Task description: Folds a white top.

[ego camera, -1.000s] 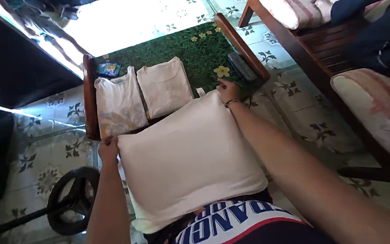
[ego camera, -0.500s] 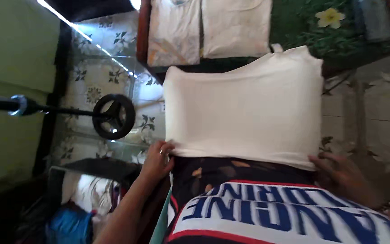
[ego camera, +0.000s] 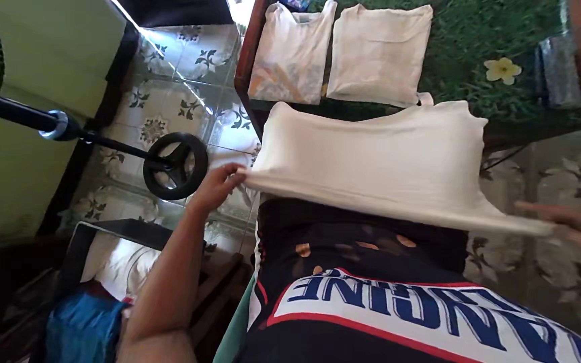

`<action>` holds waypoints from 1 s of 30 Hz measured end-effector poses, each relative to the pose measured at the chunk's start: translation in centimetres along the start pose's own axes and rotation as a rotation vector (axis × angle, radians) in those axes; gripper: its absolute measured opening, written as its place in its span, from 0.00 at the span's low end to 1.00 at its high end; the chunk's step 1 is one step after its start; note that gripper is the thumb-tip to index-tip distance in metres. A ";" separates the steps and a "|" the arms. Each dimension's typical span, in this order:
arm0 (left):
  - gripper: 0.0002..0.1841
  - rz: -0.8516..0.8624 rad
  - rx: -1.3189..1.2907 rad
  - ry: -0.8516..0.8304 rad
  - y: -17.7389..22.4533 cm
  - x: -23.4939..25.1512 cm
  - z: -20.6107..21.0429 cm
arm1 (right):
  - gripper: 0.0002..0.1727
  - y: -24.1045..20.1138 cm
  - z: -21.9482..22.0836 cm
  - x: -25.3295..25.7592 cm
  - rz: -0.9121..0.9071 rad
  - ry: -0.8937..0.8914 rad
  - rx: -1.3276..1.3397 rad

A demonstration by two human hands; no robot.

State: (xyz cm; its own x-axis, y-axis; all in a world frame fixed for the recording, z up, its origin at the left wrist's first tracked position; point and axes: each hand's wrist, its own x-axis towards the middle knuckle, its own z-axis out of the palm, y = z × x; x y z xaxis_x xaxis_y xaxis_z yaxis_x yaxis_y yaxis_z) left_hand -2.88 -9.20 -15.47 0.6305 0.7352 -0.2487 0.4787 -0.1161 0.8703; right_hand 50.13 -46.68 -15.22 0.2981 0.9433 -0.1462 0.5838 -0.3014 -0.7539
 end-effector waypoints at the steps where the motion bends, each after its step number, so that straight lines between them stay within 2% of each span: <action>1: 0.12 0.033 -0.073 0.045 0.2 1.5 0.3 | 0.27 1.2 -0.8 1.5 0.022 0.078 0.237; 3: 0.15 0.037 -0.186 0.066 -0.3 4.5 1.3 | 0.27 1.1 0.0 4.7 0.114 0.262 0.754; 4: 0.17 0.007 -0.194 0.053 -0.7 5.7 2.0 | 0.31 0.0 1.0 6.0 0.176 0.297 0.877; 5: 0.19 -0.040 -0.181 0.020 -1.3 6.4 2.5 | 0.39 -0.7 2.1 6.7 0.234 0.264 0.882; 6: 0.22 -0.086 -0.168 -0.027 -1.9 6.8 2.9 | 0.43 -1.0 3.4 7.1 0.290 0.203 0.839; 7: 0.23 -0.120 -0.155 -0.068 -2.4 6.7 3.0 | 0.42 -0.7 4.5 7.3 0.334 0.153 0.792; 8: 0.23 -0.158 -0.153 -0.108 -2.7 6.6 2.9 | 0.47 0.3 5.2 7.4 0.332 0.106 0.773; 9: 0.22 -0.188 -0.158 -0.140 -2.7 6.4 2.8 | 0.57 1.5 5.6 7.3 0.286 0.075 0.798; 10: 0.19 -0.218 -0.167 -0.171 -2.5 6.1 2.6 | 0.61 2.5 5.9 7.1 0.228 0.064 0.830; 13: 0.14 -0.261 -0.125 -0.324 -3.3 5.9 1.0 | 0.56 2.9 5.6 7.2 0.165 0.138 0.775; 16: 0.14 -0.303 -0.013 -0.516 -3.7 6.1 -0.8 | 0.40 1.6 3.9 7.8 0.218 0.269 0.698; 19: 0.13 -0.385 0.104 -0.607 -4.2 5.9 -2.6 | 0.25 2.8 2.7 8.0 0.152 0.284 0.767; 21: 0.14 -0.430 0.190 -0.615 -4.7 5.2 -4.0 | 0.20 3.4 2.6 8.0 0.155 0.259 0.769; 25: 0.16 -0.546 0.320 -0.605 -5.4 2.6 -6.6 | 0.21 2.7 3.3 7.5 0.195 0.265 0.759; 30: 0.20 -0.570 0.313 -0.379 -6.8 -0.6 -10.1 | 0.19 3.6 3.5 7.4 0.211 0.266 0.758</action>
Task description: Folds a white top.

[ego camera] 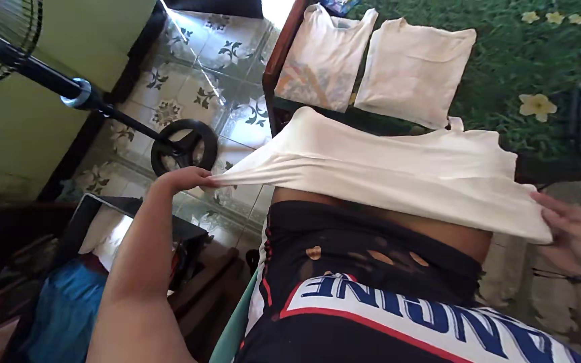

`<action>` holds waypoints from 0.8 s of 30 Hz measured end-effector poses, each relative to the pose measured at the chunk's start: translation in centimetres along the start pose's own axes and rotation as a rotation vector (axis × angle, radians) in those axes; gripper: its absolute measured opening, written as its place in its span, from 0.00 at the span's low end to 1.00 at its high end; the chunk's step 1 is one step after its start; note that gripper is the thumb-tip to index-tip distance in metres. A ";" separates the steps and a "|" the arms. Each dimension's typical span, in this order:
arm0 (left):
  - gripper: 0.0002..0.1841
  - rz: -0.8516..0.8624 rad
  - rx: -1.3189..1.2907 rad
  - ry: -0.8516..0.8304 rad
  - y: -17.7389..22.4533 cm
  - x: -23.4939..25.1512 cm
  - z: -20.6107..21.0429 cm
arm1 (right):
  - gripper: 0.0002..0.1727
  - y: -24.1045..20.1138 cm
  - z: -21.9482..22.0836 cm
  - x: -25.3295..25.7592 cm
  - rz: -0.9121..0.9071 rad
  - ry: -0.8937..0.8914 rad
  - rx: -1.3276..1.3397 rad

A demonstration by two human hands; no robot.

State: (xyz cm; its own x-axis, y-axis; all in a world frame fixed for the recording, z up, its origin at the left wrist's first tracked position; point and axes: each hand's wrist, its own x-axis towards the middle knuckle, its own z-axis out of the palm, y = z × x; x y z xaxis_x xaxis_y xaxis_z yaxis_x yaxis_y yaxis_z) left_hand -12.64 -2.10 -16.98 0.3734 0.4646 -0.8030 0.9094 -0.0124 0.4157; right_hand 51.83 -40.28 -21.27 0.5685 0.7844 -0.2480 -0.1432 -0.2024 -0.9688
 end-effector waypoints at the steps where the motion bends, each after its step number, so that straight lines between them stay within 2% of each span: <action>1: 0.20 0.010 0.006 0.041 -0.5 -0.4 -0.3 | 0.20 0.0 0.0 0.1 0.003 0.004 0.000; 5: 0.17 0.061 -0.106 0.159 -2.0 -1.5 -0.9 | 0.20 -0.2 0.2 0.3 -0.008 0.022 -0.017; 7: 0.16 0.013 -0.279 0.227 -3.5 -1.0 -0.5 | 0.20 -0.2 0.4 0.5 -0.015 0.033 -0.020; 10: 0.17 0.066 -0.588 0.332 -4.2 -0.1 1.1 | 0.20 -0.2 0.6 0.4 -0.021 0.031 -0.016; 12: 0.21 0.094 -0.719 0.344 -4.6 0.5 2.0 | 0.21 -0.2 0.6 0.2 -0.020 0.026 -0.003; 14: 0.15 0.067 -0.772 0.333 -5.0 0.9 2.9 | 0.21 -0.1 0.5 0.1 -0.016 0.021 -0.003; 16: 0.12 0.010 -0.707 0.333 -5.3 1.3 3.5 | 0.21 -0.1 0.8 0.1 -0.003 0.041 -0.009; 17: 0.13 -0.020 -0.630 0.326 -5.0 1.5 3.7 | 0.20 0.0 0.9 0.1 0.001 0.046 -0.013; 20: 0.24 -0.064 -0.320 0.251 -3.0 3.1 4.2 | 0.21 -0.1 1.5 0.1 0.004 0.041 -0.036; 22: 0.32 -0.005 -0.174 0.196 -0.7 4.4 4.6 | 0.22 0.0 1.6 0.2 0.011 0.036 -0.043; 24: 0.31 0.143 -0.188 0.244 3.0 4.8 5.7 | 0.22 0.0 1.8 0.3 0.011 0.036 -0.034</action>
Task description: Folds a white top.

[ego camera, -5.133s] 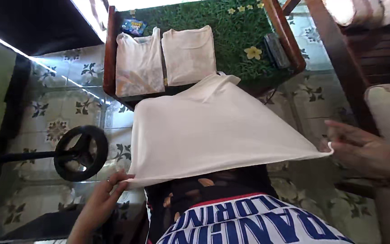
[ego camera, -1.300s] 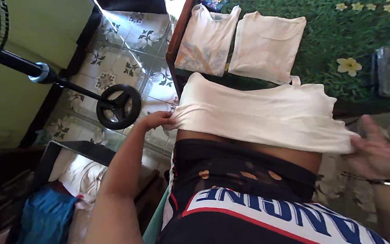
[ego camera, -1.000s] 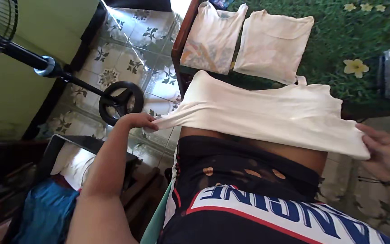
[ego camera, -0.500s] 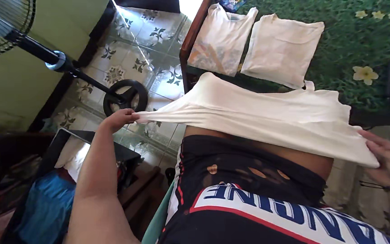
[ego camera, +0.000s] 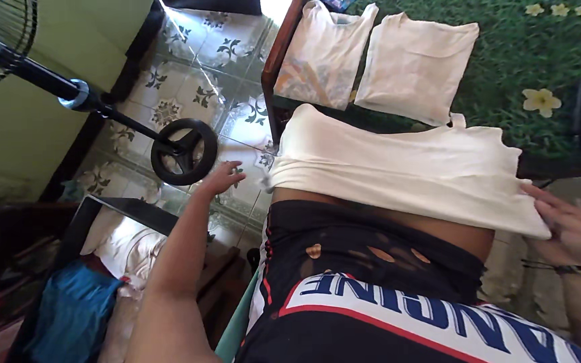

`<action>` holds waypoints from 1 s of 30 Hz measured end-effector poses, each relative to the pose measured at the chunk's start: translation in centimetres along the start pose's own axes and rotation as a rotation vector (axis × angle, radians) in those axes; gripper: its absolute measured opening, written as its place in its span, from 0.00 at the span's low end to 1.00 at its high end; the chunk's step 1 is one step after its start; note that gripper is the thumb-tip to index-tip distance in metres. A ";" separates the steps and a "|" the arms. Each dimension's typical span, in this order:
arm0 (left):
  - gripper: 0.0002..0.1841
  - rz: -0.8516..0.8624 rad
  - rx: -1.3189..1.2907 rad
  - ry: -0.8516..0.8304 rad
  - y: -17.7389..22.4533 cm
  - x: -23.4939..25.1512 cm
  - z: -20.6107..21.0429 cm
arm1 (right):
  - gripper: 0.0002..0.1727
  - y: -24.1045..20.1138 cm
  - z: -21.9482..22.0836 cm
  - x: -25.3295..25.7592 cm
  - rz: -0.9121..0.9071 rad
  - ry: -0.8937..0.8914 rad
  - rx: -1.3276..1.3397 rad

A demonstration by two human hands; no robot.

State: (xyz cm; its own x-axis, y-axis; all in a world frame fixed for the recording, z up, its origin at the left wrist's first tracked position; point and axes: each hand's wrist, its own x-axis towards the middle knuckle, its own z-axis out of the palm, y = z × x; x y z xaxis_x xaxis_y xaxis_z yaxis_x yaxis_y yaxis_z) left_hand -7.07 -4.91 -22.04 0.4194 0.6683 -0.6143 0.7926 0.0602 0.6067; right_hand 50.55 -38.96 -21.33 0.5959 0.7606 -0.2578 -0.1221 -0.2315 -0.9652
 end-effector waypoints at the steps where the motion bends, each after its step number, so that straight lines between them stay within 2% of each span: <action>1: 0.30 0.072 -0.069 0.017 2.0 0.0 1.1 | 0.22 0.0 0.1 0.0 -0.002 0.003 0.012; 4: 0.27 0.260 -0.212 -0.015 6.4 0.7 4.0 | 0.20 0.0 0.0 -0.4 -0.003 0.021 0.034; 6: 0.26 0.316 -0.237 -0.045 7.6 1.4 5.0 | 0.19 -0.1 -0.1 -0.8 -0.013 0.044 0.048; 10: 0.16 0.378 -0.327 0.053 7.4 1.2 4.7 | 0.19 -0.4 -0.7 -1.4 -0.097 0.126 0.078; 13: 0.16 0.469 -0.391 0.156 7.5 0.5 4.5 | 0.20 -1.0 -0.9 -1.8 -0.176 0.114 0.109; 19: 0.16 0.579 -0.327 0.303 9.2 -0.2 4.3 | 0.22 -1.6 -1.0 -1.2 -0.285 0.099 0.006; 23: 0.16 0.568 -0.291 0.316 9.0 -0.9 4.2 | 0.24 -2.7 0.6 -2.4 -0.293 0.161 -0.097; 28: 0.17 0.387 -0.371 0.249 7.6 -0.8 5.3 | 0.23 -2.1 2.8 -3.4 -0.228 0.244 -0.206; 30: 0.17 0.375 -0.378 0.258 7.0 -0.1 5.9 | 0.24 -1.5 3.5 -3.4 -0.206 0.255 -0.289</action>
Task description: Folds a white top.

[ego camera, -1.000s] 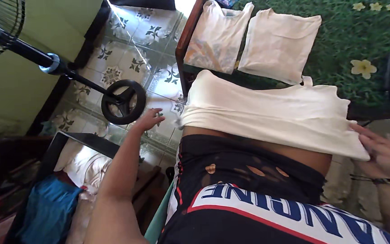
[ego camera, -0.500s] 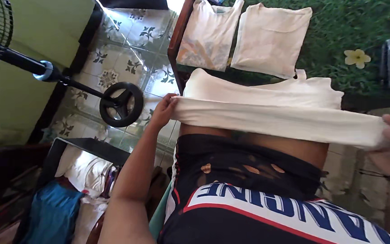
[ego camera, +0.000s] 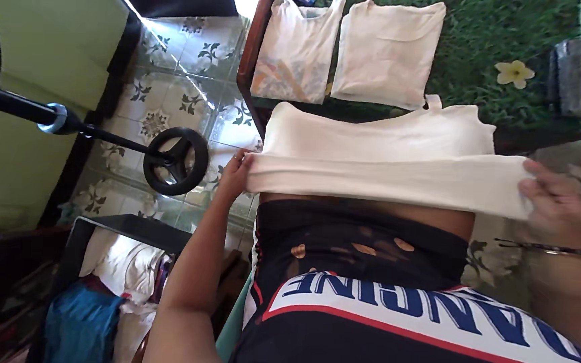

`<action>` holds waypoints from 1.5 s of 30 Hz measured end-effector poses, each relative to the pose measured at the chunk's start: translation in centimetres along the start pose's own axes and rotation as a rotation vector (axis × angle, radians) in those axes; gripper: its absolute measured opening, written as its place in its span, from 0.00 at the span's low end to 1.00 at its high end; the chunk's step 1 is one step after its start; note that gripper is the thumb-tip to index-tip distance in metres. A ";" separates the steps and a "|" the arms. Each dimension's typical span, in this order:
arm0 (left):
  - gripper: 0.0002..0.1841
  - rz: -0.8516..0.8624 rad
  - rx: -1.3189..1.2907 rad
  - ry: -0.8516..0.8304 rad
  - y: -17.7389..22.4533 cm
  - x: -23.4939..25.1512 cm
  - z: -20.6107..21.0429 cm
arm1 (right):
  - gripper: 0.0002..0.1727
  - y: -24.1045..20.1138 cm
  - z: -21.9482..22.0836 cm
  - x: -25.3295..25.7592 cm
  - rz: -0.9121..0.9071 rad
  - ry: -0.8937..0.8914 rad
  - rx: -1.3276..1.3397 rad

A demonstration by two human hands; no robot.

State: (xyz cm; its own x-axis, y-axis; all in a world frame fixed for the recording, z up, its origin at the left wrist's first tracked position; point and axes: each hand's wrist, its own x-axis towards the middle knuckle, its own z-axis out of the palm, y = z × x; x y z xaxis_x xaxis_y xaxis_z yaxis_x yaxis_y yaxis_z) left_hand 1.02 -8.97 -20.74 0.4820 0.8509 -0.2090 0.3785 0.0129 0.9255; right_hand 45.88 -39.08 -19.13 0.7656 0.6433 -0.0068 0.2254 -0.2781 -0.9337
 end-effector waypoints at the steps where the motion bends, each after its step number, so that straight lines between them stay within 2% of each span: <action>1: 0.18 0.023 0.020 0.009 -0.4 0.2 0.2 | 0.24 0.3 0.2 -0.1 0.000 0.005 -0.024; 7: 0.20 0.056 0.240 0.081 0.7 0.4 0.4 | 0.27 0.1 0.3 -0.6 -0.027 0.122 -0.037; 14: 0.20 -0.022 0.334 0.083 0.2 1.5 1.3 | 0.28 2.5 0.8 -0.3 0.049 -0.004 -0.089; 20: 0.22 -0.117 0.280 0.069 -0.8 2.2 2.2 | 0.27 3.1 2.5 0.0 0.092 0.004 -0.264; 24: 0.24 -0.121 0.467 0.100 -2.2 2.9 2.9 | 0.27 3.8 2.9 0.3 0.136 -0.012 -0.364; 26: 0.31 -0.044 0.480 0.269 -2.1 2.4 3.0 | 0.26 3.7 2.6 0.1 0.097 0.038 -0.523; 28: 0.36 0.173 0.431 0.433 -0.4 1.6 3.3 | 0.30 2.0 2.2 -0.5 0.103 0.121 -0.620; 29: 0.39 0.273 0.418 0.445 1.1 1.1 3.7 | 0.34 1.0 2.2 -1.0 0.060 0.159 -0.639; 31: 0.44 0.430 0.478 0.301 3.7 -0.5 5.3 | 0.37 -0.7 2.6 -2.5 -0.135 0.135 -0.660; 32: 0.45 0.503 0.551 0.179 4.2 -1.3 6.3 | 0.37 -0.8 3.0 -3.3 -0.267 0.045 -0.654; 34: 0.42 0.633 0.781 -0.048 3.7 -2.1 8.6 | 0.36 -0.1 4.1 -4.1 -0.480 -0.259 -0.625; 35: 0.40 0.664 0.891 -0.127 2.9 -2.3 9.3 | 0.36 0.5 4.3 -4.0 -0.532 -0.395 -0.636; 36: 0.39 0.674 0.954 -0.163 2.0 -2.4 9.4 | 0.34 1.0 4.1 -3.9 -0.558 -0.456 -0.617; 38: 0.38 0.640 0.901 -0.185 0.9 -2.1 7.8 | 0.28 1.3 2.5 -3.4 -0.546 -0.448 -0.542; 41: 0.30 0.642 0.688 -0.225 -1.5 -2.0 4.2 | 0.39 2.0 0.7 -3.6 -0.511 -0.389 -0.634; 45: 0.37 0.675 0.806 -0.191 -1.8 -2.5 2.3 | 0.41 1.5 1.6 -3.7 -0.455 -0.327 -0.772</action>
State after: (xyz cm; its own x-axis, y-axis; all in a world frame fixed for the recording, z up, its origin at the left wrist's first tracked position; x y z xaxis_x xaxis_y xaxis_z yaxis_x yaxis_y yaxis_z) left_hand 0.99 -12.34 -22.61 0.8763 0.4551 0.1582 0.3643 -0.8407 0.4007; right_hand 42.44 -40.77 -21.05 0.3264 0.9409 0.0899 0.8851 -0.2709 -0.3783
